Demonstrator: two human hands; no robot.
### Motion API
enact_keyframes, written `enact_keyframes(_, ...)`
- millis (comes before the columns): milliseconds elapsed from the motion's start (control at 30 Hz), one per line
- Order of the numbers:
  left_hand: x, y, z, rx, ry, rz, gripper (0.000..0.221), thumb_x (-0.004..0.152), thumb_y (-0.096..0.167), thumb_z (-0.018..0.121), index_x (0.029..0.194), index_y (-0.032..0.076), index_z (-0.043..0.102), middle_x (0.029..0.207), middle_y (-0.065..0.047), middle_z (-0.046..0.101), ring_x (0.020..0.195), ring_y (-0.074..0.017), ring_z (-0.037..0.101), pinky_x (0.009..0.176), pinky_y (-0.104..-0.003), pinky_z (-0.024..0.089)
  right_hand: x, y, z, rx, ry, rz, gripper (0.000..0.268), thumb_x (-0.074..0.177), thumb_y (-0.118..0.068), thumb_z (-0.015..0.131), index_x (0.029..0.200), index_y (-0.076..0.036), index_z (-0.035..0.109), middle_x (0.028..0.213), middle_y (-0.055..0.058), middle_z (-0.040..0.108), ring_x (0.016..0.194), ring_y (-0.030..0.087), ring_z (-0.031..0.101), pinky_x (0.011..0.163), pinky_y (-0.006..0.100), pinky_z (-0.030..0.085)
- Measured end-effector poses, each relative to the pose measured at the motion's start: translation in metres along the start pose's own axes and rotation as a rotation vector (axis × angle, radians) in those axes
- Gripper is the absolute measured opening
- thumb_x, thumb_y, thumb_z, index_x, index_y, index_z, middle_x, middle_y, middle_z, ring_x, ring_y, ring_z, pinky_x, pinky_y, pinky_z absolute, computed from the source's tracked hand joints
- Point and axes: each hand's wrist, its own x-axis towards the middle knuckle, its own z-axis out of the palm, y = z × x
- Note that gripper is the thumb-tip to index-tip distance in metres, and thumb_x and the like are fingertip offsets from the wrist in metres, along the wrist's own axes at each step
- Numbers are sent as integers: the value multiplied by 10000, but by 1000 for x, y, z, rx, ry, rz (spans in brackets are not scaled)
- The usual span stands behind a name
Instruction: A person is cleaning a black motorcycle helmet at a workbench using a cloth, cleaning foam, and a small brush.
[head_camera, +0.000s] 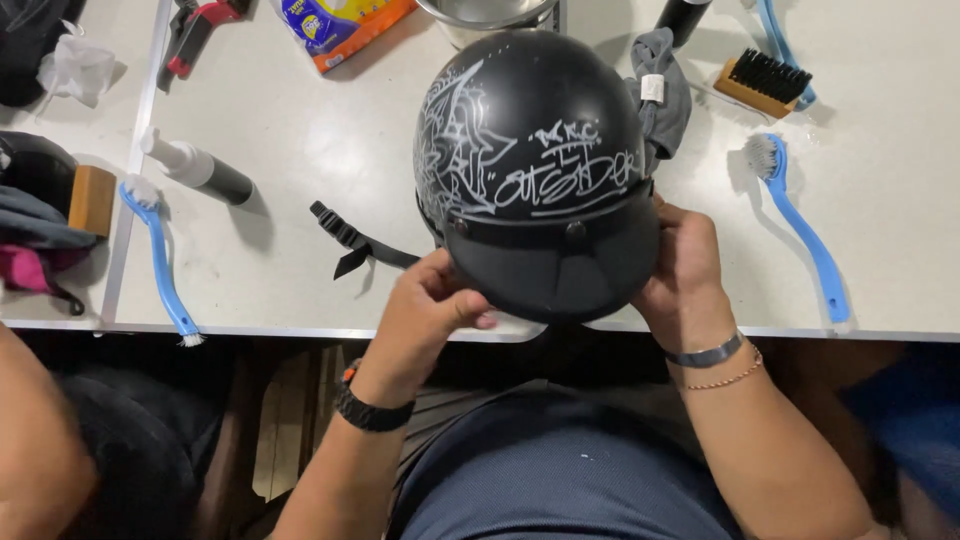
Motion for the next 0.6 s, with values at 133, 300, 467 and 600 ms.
enact_keyframes(133, 15, 15, -14, 395, 172, 126, 591, 704, 416, 904, 1068, 10, 677, 835, -158, 732, 766, -217, 727, 686, -323, 635, 8, 2, 23, 63, -31, -25, 172, 999, -127, 514, 1019, -34, 657, 777, 91, 634, 750, 187, 735, 821, 309, 625)
enact_keyframes(300, 38, -27, -21, 358, 105, 153, 423, 828, 167, 834, 1160, 56, 597, 994, -185, 727, 875, -279, 733, 774, -389, 632, 55, 4, -19, -35, 0, -18, 173, 991, -199, 655, 1008, -37, 715, 794, 80, 672, 781, 189, 756, 846, 323, 633)
enact_keyframes(467, 47, -58, -33, 166, 32, 95, 428, 814, 111, 837, 1138, 80, 559, 993, -149, 742, 879, -240, 752, 781, -348, 655, 75, 0, -55, -239, 45, -101, 231, 1013, -217, 632, 1190, -94, 715, 917, 103, 724, 869, 260, 762, 882, 374, 647)
enact_keyframes(600, 41, -59, -36, 189, 74, 54, 435, 850, 19, 782, 1208, 44, 537, 882, -150, 746, 793, -227, 750, 749, -358, 670, 46, 0, -73, -564, 78, -286, 300, 1065, -182, 538, 1331, -75, 627, 1060, 97, 713, 964, 231, 748, 898, 344, 632)
